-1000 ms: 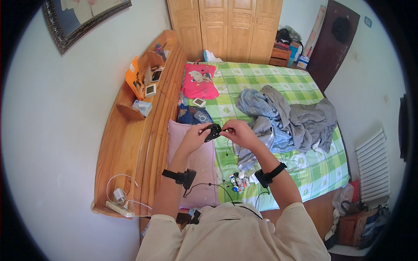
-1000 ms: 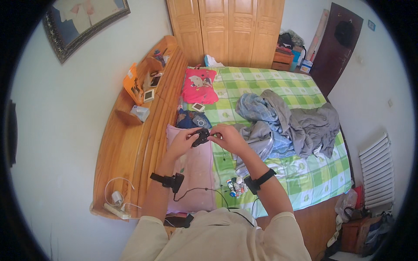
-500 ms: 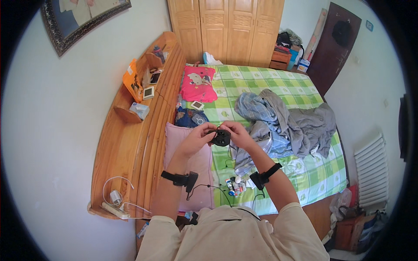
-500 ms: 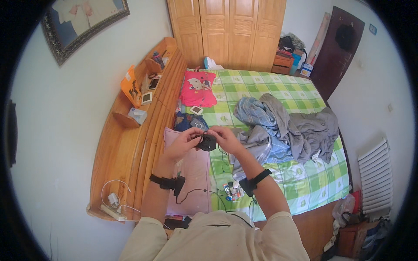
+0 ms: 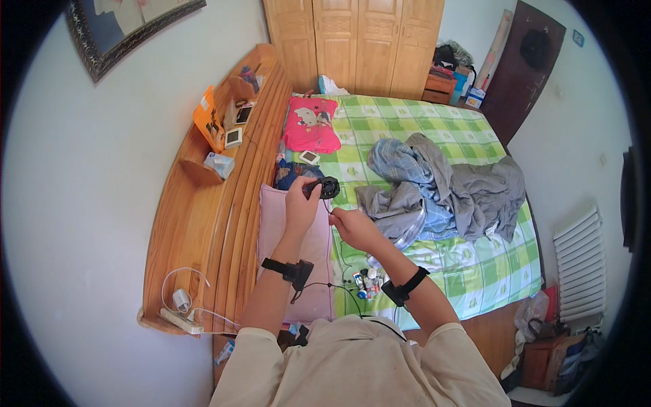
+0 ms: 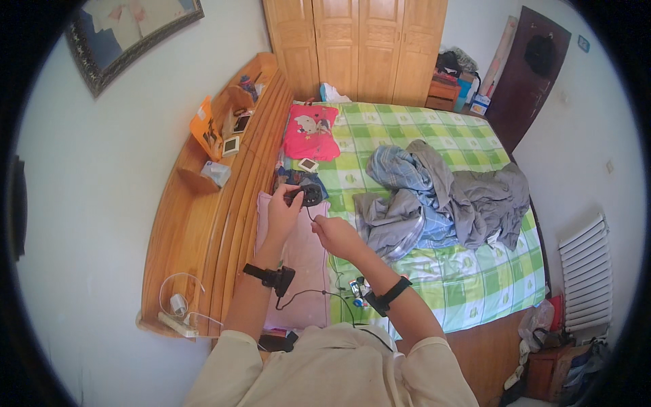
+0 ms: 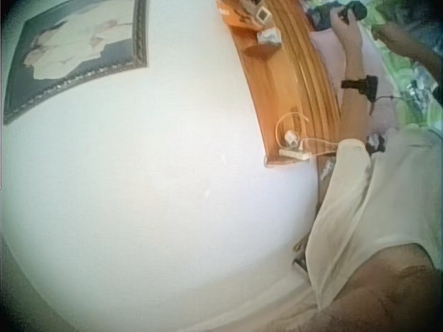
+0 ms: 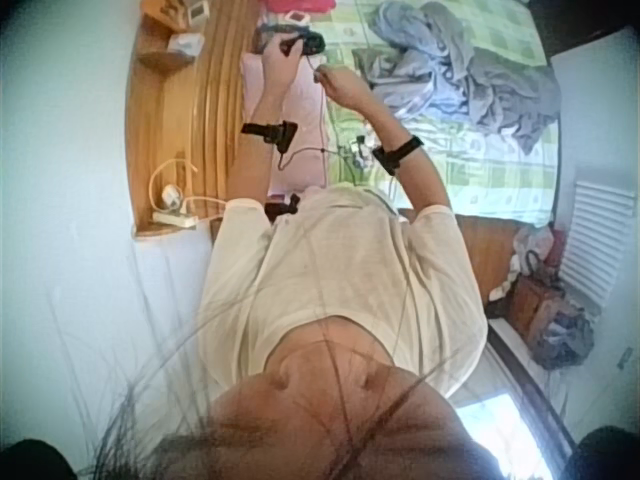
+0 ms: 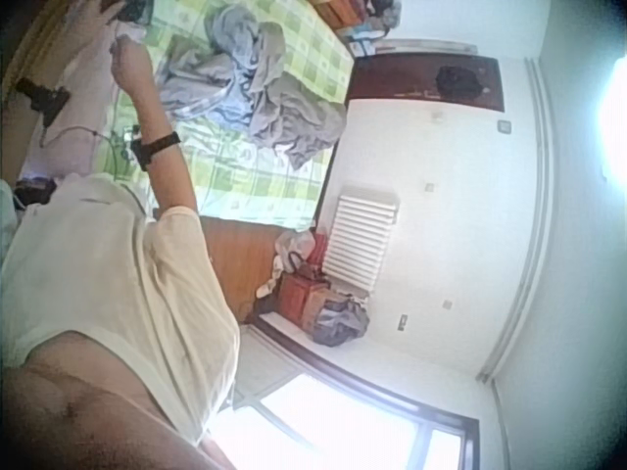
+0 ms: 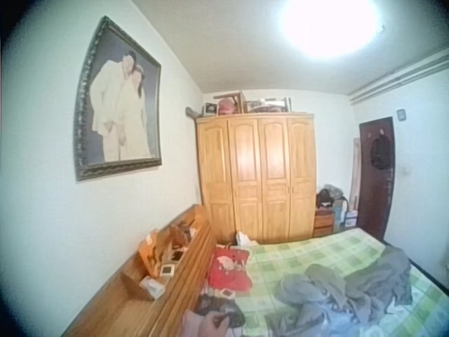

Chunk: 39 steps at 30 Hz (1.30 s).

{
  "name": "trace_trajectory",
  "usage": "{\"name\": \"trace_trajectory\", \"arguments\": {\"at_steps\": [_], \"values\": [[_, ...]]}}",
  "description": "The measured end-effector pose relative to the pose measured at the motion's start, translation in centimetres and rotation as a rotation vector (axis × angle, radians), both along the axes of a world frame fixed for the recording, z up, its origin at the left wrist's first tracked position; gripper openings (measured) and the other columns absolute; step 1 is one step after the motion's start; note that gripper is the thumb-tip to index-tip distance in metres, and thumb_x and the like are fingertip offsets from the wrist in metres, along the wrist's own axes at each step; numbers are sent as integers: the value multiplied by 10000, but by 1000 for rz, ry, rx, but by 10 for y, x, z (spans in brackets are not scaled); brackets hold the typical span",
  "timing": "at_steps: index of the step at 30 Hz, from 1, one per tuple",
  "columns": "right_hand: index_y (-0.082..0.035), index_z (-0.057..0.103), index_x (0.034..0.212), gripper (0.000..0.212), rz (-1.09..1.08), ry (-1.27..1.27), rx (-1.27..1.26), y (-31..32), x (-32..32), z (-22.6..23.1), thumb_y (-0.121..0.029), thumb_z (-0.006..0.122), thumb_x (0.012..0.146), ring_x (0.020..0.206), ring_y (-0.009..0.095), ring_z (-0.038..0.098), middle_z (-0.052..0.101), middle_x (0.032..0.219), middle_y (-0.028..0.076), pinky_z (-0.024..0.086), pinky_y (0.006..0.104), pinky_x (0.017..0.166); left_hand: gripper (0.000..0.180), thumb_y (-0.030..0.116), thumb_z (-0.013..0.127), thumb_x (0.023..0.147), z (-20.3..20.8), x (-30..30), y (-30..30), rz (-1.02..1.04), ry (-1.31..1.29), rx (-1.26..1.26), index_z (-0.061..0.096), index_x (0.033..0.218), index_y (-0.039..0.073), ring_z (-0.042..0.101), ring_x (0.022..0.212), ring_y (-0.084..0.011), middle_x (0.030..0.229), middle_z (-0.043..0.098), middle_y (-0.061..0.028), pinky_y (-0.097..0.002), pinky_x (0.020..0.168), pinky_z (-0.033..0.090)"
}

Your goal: The person handles a white power adapter, a black electronic device, and various small components on a bed. They move the items between the headboard and the bed surface, fitting small plastic pieces together by hand.

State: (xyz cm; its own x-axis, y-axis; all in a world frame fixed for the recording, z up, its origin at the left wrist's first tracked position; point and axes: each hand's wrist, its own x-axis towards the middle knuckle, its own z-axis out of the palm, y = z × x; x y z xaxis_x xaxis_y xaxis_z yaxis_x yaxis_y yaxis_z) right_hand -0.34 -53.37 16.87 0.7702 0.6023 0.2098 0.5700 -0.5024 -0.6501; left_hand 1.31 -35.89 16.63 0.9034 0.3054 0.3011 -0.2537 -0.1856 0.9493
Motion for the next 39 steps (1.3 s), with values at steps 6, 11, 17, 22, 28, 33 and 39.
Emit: {"name": "trace_trajectory", "arguments": {"at_steps": [6, 11, 17, 22, 28, 33, 39], "values": [[-51, 625, 873, 135, -108, -193, 122, -12, -3, 44, -184, 597, 877, 718, 380, 606, 620, 778, 173, 473, 446, 630, 175, 49, 687, 803, 8, -21, -4, -71, -65, 277, 642, 964, -2, 592, 712, -148, 921, 619, -86, -262, 621, 477], [-50, 640, 776, 227, -106, -315, 172, -21, 4, 70, -251, 745, 769, 687, 306, 589, 578, 710, 108, 453, 398, 599, 198, 33, 656, 847, 16, -34, -2, -353, 76, 122, 646, 1044, 19, 571, 705, -76, 892, 629, -35, -211, 605, 456], [-25, 624, 764, 216, -26, -23, 416, -32, 29, 56, -201, 743, 805, 572, 128, 450, 504, 638, 24, 368, 293, 524, 198, 59, 645, 874, 43, -46, -6, -551, 101, -169, 637, 1066, 11, 581, 720, -85, 879, 641, -31, -211, 606, 466], [-10, 636, 836, 168, 43, 288, 790, -24, 38, 15, -166, 635, 899, 584, 43, 417, 484, 652, -56, 356, 245, 512, 225, 55, 610, 899, 44, -46, -16, -499, 61, -264, 601, 1112, -15, 601, 743, -108, 921, 637, -58, -229, 632, 504], [-31, 631, 908, 211, -74, 228, 476, -12, 7, -16, -161, 473, 961, 593, 82, 467, 496, 664, -19, 396, 281, 543, 242, 40, 583, 915, 27, -36, -29, -281, 47, -309, 562, 1143, -36, 623, 738, -135, 950, 631, -90, -249, 638, 531], [2, 597, 873, 203, -98, -36, 258, -5, -31, 4, -165, 497, 930, 637, 387, 585, 589, 705, 223, 438, 449, 574, 186, 38, 643, 844, 7, -39, -15, 15, -5, -19, 607, 1021, -8, 628, 687, -155, 928, 649, -101, -275, 605, 505], [-25, 607, 836, 142, -148, -135, 73, -7, -49, 26, -162, 587, 868, 675, 377, 615, 622, 716, 188, 475, 460, 613, 256, -37, 644, 793, -6, -56, -4, 23, -135, 398, 621, 1044, 5, 600, 691, -121, 924, 637, -67, -250, 603, 471]]}}
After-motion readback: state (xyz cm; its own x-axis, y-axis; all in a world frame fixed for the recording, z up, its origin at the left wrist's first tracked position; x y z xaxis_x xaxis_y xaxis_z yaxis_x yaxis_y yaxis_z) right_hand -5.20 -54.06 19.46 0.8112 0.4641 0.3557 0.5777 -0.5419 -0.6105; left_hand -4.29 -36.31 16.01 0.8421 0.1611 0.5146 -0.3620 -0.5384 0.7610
